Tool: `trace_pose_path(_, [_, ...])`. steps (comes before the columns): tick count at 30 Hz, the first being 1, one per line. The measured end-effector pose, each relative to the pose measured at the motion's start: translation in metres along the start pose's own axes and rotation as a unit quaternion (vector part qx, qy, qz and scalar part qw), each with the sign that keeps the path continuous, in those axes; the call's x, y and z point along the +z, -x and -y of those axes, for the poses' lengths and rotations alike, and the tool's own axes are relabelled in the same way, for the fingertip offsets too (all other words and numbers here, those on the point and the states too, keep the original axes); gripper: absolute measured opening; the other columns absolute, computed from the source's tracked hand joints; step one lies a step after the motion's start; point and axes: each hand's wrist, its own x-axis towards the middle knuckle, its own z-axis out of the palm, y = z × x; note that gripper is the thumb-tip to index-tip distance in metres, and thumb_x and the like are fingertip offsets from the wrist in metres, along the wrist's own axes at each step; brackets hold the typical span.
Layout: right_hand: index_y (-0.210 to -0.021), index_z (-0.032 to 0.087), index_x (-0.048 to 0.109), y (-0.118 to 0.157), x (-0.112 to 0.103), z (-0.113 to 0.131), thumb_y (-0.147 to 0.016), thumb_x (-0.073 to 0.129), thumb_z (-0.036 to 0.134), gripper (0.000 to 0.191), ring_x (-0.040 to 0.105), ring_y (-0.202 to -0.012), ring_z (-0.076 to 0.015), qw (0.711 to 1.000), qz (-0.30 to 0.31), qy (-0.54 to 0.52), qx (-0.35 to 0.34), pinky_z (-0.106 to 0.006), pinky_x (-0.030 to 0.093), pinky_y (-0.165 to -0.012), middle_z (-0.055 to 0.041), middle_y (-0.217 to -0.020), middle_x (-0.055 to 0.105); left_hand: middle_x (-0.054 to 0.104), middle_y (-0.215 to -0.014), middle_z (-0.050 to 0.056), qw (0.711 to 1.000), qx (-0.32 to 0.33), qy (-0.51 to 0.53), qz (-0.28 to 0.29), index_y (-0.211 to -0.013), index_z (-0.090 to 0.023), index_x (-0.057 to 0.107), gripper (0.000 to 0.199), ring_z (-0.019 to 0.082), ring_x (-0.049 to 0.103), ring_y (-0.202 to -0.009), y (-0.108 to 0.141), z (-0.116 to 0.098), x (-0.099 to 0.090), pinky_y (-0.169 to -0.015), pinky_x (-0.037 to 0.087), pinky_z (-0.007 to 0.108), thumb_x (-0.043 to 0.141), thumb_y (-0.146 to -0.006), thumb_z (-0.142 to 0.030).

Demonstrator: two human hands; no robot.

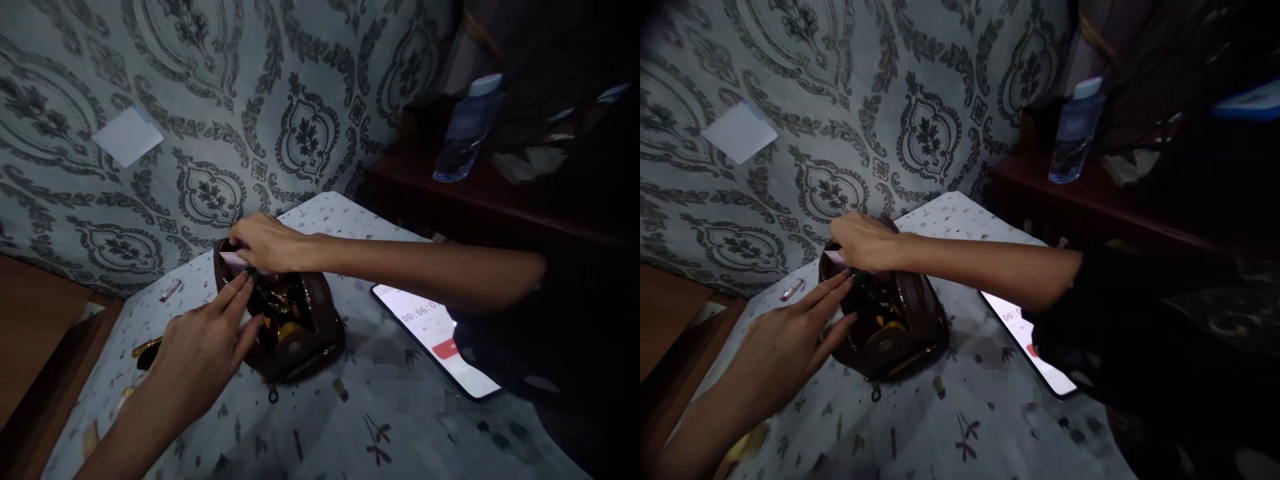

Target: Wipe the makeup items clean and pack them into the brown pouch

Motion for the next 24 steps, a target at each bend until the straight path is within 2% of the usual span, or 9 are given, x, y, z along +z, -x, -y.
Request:
trace_pose_path(3, [-0.111,0.015,0.067,0.008,-0.003,-0.001,-0.088,0.058,0.020,0.025,0.061,-0.088,-0.0190,0.999,-0.010,0.016,-0.031,-0.026,0.040,-0.071,-0.0083,-0.100,0.069,0.066,-0.134,0.009,0.999,-0.027,0.047,-0.005,-0.129,-0.024,0.064,0.046,0.025,0.075,-0.077,0.001,-0.002,0.002,-0.058,0.056,0.030,0.049,-0.093,-0.047])
trace_pose_path(6, [-0.111,0.017,0.064,0.019,-0.005,0.002,-0.090,0.055,0.016,0.023,0.058,-0.089,-0.0184,0.998,-0.006,0.039,-0.052,-0.028,0.039,-0.073,-0.0084,-0.109,0.064,0.064,-0.135,0.010,0.996,-0.044,0.076,-0.006,-0.130,-0.023,0.063,0.045,0.026,0.075,-0.085,0.002,-0.004,0.004,-0.063,0.057,0.030,0.049,-0.093,-0.045])
trace_pose_path(12, [-0.108,0.014,0.061,0.030,-0.006,0.008,-0.089,0.058,0.016,0.019,0.058,-0.094,-0.0210,0.997,0.009,0.052,-0.049,-0.029,0.041,-0.075,-0.0102,-0.107,0.062,0.062,-0.139,0.010,0.992,-0.056,0.106,-0.048,-0.133,-0.022,0.061,0.045,0.027,0.073,-0.101,0.011,-0.005,0.008,-0.073,0.060,0.032,0.046,-0.096,-0.043])
trace_pose_path(16, [-0.108,0.013,0.065,0.019,0.000,0.011,-0.093,0.056,0.020,0.018,0.062,-0.098,-0.0215,0.996,-0.001,0.081,-0.026,-0.029,0.043,-0.078,-0.0125,-0.111,0.066,0.061,-0.139,0.011,0.989,-0.061,0.108,-0.078,-0.130,-0.020,0.062,0.042,0.025,0.071,-0.105,0.019,-0.003,0.011,-0.082,0.060,0.033,0.045,-0.097,-0.041])
trace_pose_path(19, [-0.099,0.017,0.071,0.004,0.005,0.011,-0.094,0.055,0.023,0.018,0.065,-0.093,-0.0209,0.997,-0.005,0.079,0.009,-0.028,0.043,-0.075,-0.0098,-0.101,0.072,0.063,-0.138,0.011,0.989,-0.055,0.103,-0.092,-0.129,-0.020,0.062,0.040,0.025,0.070,-0.108,0.020,-0.002,0.012,-0.084,0.060,0.032,0.045,-0.098,-0.040])
trace_pose_path(21, [-0.094,0.018,0.072,-0.005,0.008,0.008,-0.091,0.057,0.021,0.016,0.066,-0.091,-0.0204,0.997,-0.003,0.072,0.039,-0.026,0.042,-0.072,-0.0079,-0.095,0.074,0.063,-0.137,0.011,0.990,-0.050,0.097,-0.092,-0.127,-0.019,0.062,0.039,0.025,0.070,-0.109,0.019,-0.002,0.012,-0.085,0.060,0.033,0.044,-0.099,-0.039])
trace_pose_path(24, [-0.101,0.021,0.070,-0.013,0.010,0.004,-0.084,0.060,0.017,0.020,0.066,-0.093,-0.0208,0.996,0.002,0.066,0.066,-0.025,0.042,-0.070,-0.0060,-0.098,0.074,0.063,-0.137,0.010,0.992,-0.051,0.083,-0.077,-0.126,-0.018,0.060,0.038,0.023,0.070,-0.109,0.019,-0.003,0.011,-0.086,0.060,0.033,0.041,-0.100,-0.038])
